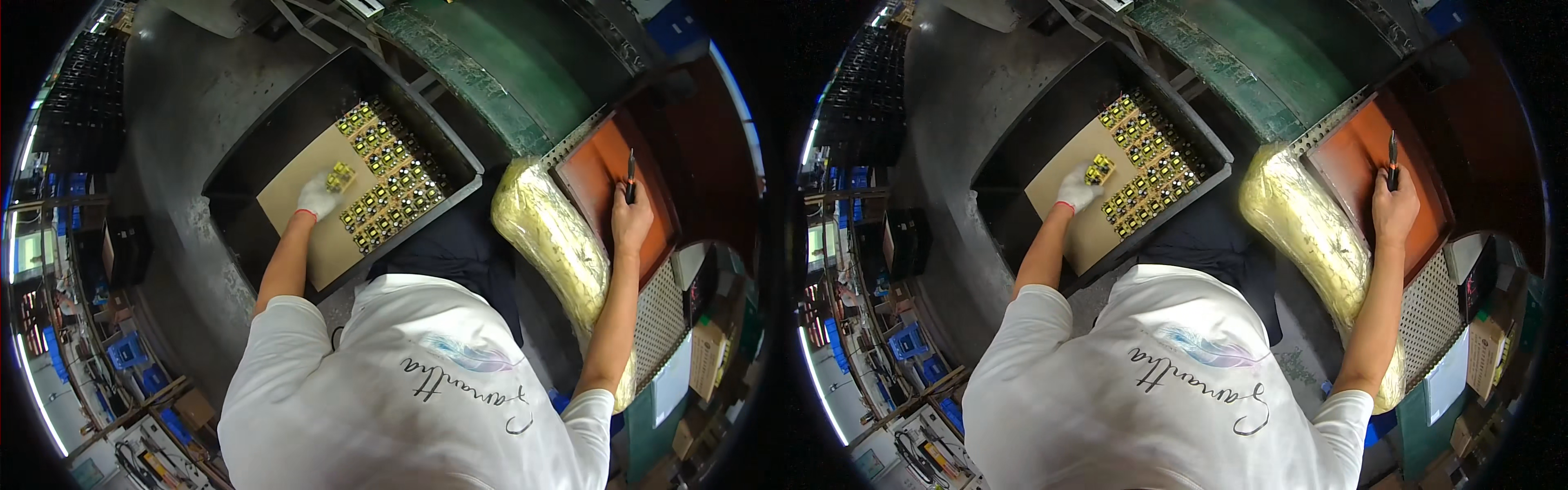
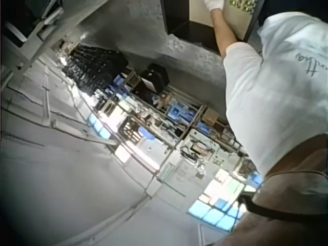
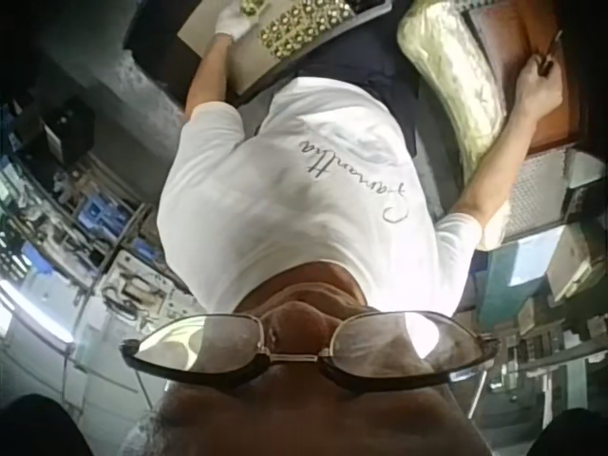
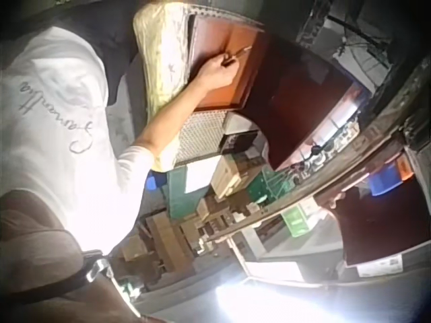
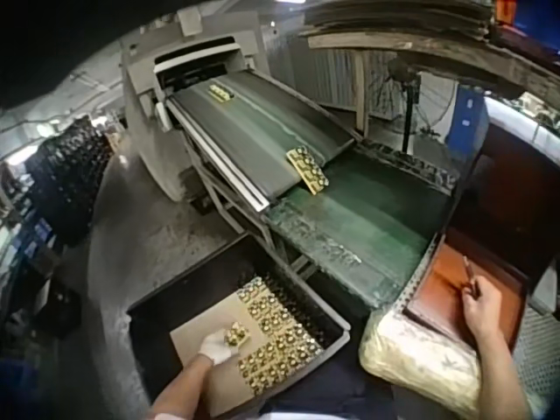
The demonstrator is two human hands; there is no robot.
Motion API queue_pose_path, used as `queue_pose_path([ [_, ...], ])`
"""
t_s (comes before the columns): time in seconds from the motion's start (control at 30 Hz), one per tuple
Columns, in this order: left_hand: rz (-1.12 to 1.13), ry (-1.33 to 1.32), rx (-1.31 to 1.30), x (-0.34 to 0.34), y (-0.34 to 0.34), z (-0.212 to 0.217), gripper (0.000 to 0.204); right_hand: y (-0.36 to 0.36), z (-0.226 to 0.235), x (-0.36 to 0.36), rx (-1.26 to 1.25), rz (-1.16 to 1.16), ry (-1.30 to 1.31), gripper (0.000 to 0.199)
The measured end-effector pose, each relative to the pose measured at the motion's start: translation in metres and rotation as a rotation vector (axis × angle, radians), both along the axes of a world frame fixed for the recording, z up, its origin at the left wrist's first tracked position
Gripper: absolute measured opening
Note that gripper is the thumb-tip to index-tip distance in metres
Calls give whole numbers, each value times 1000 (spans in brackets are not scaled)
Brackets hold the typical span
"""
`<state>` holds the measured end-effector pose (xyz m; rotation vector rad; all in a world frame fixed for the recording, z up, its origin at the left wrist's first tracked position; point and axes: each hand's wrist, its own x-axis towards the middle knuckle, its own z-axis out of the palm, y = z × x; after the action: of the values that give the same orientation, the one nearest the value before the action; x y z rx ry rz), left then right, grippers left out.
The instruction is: Using snips to cut and separate small electronic components from a PCB and placing them into a tray.
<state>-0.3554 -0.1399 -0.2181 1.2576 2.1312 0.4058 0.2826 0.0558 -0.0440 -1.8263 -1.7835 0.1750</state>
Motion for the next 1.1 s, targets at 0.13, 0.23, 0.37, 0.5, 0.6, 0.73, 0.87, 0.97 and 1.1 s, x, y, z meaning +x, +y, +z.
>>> queue_pose_path([
  [0.13,-118,95,-118,35,24,17,85,-7,-1,4,-7,-29,-30,26],
  [0.23,-142,159,-141,34,26,-2,79,-6,0,1,-9,-31,-41,25],
  [0.37,-191,260,-93,30,31,-29,69,-3,0,-1,-27,-40,-64,25],
  [0.5,-222,197,-179,32,43,-22,77,-3,1,0,-43,-52,-77,25],
  [0.6,-264,189,-213,28,47,-21,75,-1,2,-3,-41,-59,-76,25],
  [0.73,-275,111,-231,21,52,-23,75,-1,4,-4,-56,-52,-51,25],
  [0.87,-168,83,-163,41,69,-14,75,-3,6,-5,-64,-70,-52,25],
  [0.97,-169,183,-206,63,75,-8,72,-4,7,-2,-80,-73,-37,25],
  [1.1,-135,216,-14,51,51,-32,58,-3,1,-1,-48,-55,-6,24],
])
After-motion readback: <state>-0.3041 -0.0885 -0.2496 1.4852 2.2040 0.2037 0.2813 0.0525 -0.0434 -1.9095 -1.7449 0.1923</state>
